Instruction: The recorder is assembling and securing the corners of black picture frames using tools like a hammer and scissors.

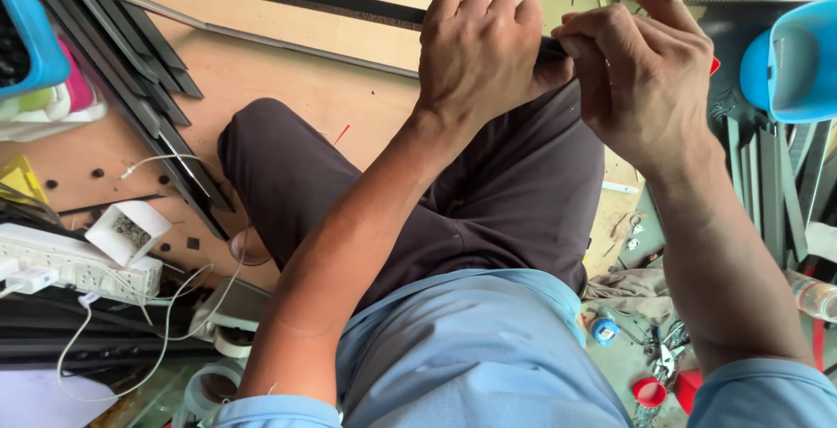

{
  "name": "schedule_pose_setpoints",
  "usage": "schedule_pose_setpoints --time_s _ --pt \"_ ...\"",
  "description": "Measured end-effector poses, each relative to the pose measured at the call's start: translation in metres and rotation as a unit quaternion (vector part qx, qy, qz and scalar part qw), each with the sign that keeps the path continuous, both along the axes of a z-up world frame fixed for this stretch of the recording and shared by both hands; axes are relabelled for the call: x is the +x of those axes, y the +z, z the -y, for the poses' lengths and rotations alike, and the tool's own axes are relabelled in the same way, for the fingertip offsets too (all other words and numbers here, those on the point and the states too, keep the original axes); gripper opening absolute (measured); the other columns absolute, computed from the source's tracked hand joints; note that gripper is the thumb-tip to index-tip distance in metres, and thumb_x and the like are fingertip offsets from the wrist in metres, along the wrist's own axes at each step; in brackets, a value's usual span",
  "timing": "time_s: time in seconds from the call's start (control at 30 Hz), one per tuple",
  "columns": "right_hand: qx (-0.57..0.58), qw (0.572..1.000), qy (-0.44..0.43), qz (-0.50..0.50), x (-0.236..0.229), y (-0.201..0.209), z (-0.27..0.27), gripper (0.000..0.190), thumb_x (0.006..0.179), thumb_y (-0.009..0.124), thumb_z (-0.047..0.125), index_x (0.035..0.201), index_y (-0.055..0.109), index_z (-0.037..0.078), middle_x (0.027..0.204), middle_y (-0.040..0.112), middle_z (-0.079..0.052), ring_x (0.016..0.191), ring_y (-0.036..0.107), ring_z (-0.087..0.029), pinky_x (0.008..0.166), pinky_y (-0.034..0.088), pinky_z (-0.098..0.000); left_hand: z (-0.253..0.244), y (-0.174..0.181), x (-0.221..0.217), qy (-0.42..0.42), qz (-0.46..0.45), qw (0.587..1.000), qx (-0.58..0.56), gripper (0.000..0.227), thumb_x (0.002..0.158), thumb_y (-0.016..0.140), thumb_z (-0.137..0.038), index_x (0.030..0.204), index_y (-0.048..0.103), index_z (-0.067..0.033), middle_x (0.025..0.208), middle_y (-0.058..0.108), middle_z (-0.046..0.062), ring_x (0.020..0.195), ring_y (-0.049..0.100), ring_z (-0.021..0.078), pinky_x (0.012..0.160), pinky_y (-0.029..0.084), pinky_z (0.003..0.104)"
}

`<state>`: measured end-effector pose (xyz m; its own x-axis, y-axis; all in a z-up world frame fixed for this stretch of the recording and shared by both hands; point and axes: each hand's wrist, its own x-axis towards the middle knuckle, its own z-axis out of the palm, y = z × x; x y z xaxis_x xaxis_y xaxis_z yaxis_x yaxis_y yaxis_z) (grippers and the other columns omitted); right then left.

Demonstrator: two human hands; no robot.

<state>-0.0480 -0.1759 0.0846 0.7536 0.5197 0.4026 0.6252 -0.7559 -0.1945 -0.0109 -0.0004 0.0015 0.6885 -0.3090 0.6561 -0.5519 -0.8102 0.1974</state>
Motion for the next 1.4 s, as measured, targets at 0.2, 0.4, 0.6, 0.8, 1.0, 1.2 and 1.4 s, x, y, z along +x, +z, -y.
schedule_pose_setpoints --time_s 0.2,0.4,0.6,0.8,1.0,1.2,1.4 --pt "0.068 0.994 0.058 -0.061 -0.001 0.010 0.000 0.054 0.098 0.072 -0.003 0.145 0.046 -0.003 0.108 0.073 -0.007 0.119 0.070 -0.027 0.123 0.043 -0.0490 0.001 0.005 0.002 0.006 -0.001 1.000 0.003 0.072 0.083 0.064 -0.081 0.062 0.053 -0.0134 0.053 0.052 0.002 0.053 0.051 0.0201 0.064 0.038 0.039" --pt "0.033 0.994 -0.022 -0.104 0.001 0.006 -0.005 0.075 0.092 0.082 0.001 0.157 0.045 0.006 0.117 0.074 -0.010 0.135 0.060 -0.036 0.115 0.047 -0.0439 0.001 0.003 0.003 0.003 -0.014 1.000 0.015 0.067 0.086 0.064 -0.078 0.065 0.055 -0.0147 0.057 0.054 0.001 0.056 0.054 0.0199 0.066 0.039 0.039" --pt "0.084 0.990 -0.010 -0.109 0.002 0.000 -0.011 0.075 0.089 0.081 0.000 0.154 0.046 0.006 0.106 0.073 -0.008 0.112 0.072 -0.029 0.121 0.046 -0.0484 0.001 -0.003 0.005 0.003 -0.011 1.000 0.013 0.050 0.089 0.068 -0.061 0.071 0.057 -0.0155 0.063 0.057 0.002 0.064 0.057 0.0212 0.070 0.040 0.039" --pt "0.203 0.975 -0.082 -0.031 -0.030 -0.017 0.026 0.052 0.108 0.075 0.005 0.150 0.045 -0.002 0.127 0.071 -0.017 0.118 0.071 -0.025 0.091 0.057 -0.0299 -0.001 0.002 0.006 -0.010 0.016 1.000 0.007 0.064 0.092 0.066 -0.071 0.066 0.055 -0.0136 0.059 0.054 0.005 0.059 0.053 0.0236 0.067 0.039 0.041" --pt "0.307 0.879 -0.339 -0.132 -0.077 -0.134 0.128 0.011 0.112 0.063 0.004 0.104 0.071 0.001 0.087 0.070 -0.003 0.077 0.063 -0.008 0.069 0.048 -0.0236 -0.003 0.003 0.010 -0.010 0.035 0.999 0.008 0.056 0.093 0.068 -0.062 0.068 0.056 -0.0136 0.060 0.053 0.004 0.061 0.051 0.0227 0.068 0.038 0.041" --pt "-0.122 0.797 -0.377 -0.457 -0.241 -0.343 0.206 0.038 0.093 0.062 0.042 0.102 0.074 0.007 0.083 0.070 -0.027 0.077 0.069 -0.046 0.068 0.054 -0.0548 0.000 0.001 0.011 0.008 0.030 0.999 0.010 0.057 0.091 0.067 -0.062 0.065 0.055 -0.0132 0.057 0.049 0.003 0.058 0.047 0.0207 0.067 0.036 0.040" --pt "0.103 0.829 -0.427 -0.346 -0.330 -0.452 0.198 0.039 0.095 0.055 0.037 0.113 0.069 0.005 0.095 0.067 -0.030 0.095 0.060 -0.053 0.078 0.045 -0.0575 0.004 -0.004 0.017 0.005 0.030 0.999 0.034 0.063 0.093 0.063 -0.066 0.058 0.051 -0.0149 0.049 0.042 -0.001 0.049 0.038 0.0166 0.059 0.033 0.039"
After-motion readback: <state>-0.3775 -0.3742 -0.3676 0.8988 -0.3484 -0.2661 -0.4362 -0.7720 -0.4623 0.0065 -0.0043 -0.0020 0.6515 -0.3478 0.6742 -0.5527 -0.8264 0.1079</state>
